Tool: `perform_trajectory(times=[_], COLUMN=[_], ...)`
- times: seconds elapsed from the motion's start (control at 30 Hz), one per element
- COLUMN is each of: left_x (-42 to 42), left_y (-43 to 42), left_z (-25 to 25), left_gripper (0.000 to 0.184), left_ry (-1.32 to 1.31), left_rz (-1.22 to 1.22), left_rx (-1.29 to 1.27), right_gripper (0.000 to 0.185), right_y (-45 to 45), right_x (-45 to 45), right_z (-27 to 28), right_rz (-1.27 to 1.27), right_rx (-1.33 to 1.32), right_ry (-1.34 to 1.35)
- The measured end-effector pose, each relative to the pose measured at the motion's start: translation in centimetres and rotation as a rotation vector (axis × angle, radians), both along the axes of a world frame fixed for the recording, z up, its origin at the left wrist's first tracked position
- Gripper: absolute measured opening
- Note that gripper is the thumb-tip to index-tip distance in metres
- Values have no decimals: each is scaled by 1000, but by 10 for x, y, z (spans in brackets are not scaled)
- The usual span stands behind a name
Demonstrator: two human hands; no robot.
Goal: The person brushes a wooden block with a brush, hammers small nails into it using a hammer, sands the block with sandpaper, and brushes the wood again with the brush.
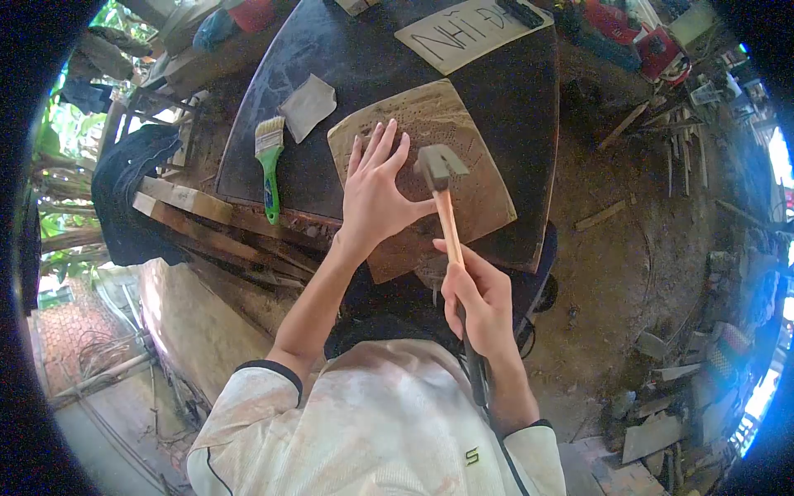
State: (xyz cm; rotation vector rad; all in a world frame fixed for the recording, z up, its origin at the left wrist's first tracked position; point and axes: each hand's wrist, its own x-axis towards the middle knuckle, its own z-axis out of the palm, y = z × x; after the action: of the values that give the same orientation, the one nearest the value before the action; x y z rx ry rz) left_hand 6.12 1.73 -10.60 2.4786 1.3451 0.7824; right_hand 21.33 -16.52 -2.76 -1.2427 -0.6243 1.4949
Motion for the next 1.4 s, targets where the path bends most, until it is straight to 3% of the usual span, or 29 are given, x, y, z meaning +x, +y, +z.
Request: perform_trajectory(times=[0.1, 0.23, 0.3, 0.37, 0.5, 0.57, 0.63, 0.7, 0.8, 0.9, 0.93, 1.0, 1.1, 1.17, 1.33, 1.4], left_x=[0, 0, -1, -1, 1, 1, 1, 1, 1, -1, -1, 0, 0, -3, -8, -8], left_y=[1, 1, 0, -2, -2, 0, 0, 1, 0, 1, 1, 1, -1, -1, 2, 2], left_z=[-2, 2, 1, 1, 7, 3, 0, -1, 2, 2, 2, 1, 4, 1, -4, -4], left_gripper=[125, 126, 126, 126, 116, 122, 126, 126, 126, 125, 126, 126, 116, 93, 27, 26], left_ry=[-11, -7, 0, 0, -14, -12, -10, -10, -5, -11, -13, -18, -41, -114, -230, -233], left_rz=[-3, -7, -10, -15, 6, -1, -6, -5, -8, -16, -15, -16, -19, -49, -129, -139], left_rx=[6, 1, 6, 3, -42, -3, 19, 25, 7, 4, 10, 14, 1, -22, -35, -46], right_gripper=[51, 54, 55, 54, 51, 51, 51, 51, 53, 52, 51, 52, 55, 56, 48, 45], right_y=[-15, -16, -4, -2, -17, -11, 0, -5, -19, -11, -7, -8, -9, 3, 58, 71], right_x=[-3, 1, -4, -6, -3, -4, -5, -8, -5, -1, 3, 6, 12, 20, 36, 42], right_z=[17, -2, 1, 8, -1, -10, -2, 17, 4, -9, -6, 1, -1, -9, -56, -63], right_rz=[4, 25, -10, -39, -1, 10, 9, 2, -2, 5, 5, 6, -33, -53, -190, -216], right_rx=[201, 387, 98, 53, 299, 333, 9, 38, 340, 287, 79, 90, 230, 324, 416, 397], right_ry=[-112, 13, 5, 80, 8, 25, 33, -139, -26, -41, 14, -13, 8, 30, -405, -514])
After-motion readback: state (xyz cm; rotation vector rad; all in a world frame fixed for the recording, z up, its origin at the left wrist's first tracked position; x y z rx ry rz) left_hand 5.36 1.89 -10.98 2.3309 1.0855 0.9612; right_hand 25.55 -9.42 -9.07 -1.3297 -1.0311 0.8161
